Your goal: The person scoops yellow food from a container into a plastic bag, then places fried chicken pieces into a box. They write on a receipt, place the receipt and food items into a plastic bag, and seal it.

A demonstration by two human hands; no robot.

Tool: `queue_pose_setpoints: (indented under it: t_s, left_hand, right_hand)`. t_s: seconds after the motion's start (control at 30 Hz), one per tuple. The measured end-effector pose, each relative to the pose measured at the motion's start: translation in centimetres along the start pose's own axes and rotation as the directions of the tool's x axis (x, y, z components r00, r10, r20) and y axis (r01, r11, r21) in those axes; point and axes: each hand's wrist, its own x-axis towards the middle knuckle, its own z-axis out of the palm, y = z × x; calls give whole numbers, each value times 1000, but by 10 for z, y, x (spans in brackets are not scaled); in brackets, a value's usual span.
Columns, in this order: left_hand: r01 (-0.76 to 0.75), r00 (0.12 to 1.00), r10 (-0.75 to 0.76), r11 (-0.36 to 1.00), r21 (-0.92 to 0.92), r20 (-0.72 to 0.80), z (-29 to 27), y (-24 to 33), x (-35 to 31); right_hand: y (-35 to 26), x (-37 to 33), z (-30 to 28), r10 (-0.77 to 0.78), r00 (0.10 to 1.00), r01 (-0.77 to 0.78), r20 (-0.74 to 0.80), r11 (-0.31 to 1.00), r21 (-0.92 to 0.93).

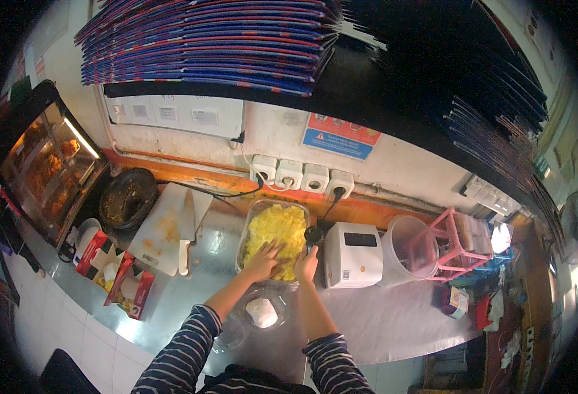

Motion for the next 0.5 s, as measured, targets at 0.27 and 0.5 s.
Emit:
queue_pose_setpoints:
  t_s: [0.27, 0.5]
  left_hand:
    - [-33, 995, 45, 990, 139, -84, 8, 13, 16]
    - [8, 997, -1, 995, 96, -74, 20, 16, 25]
  right_hand:
    - [5, 2, 11, -135, 984, 83, -112, 921, -381]
    - [-11, -3, 15, -50, 986, -28, -158, 890, -455]
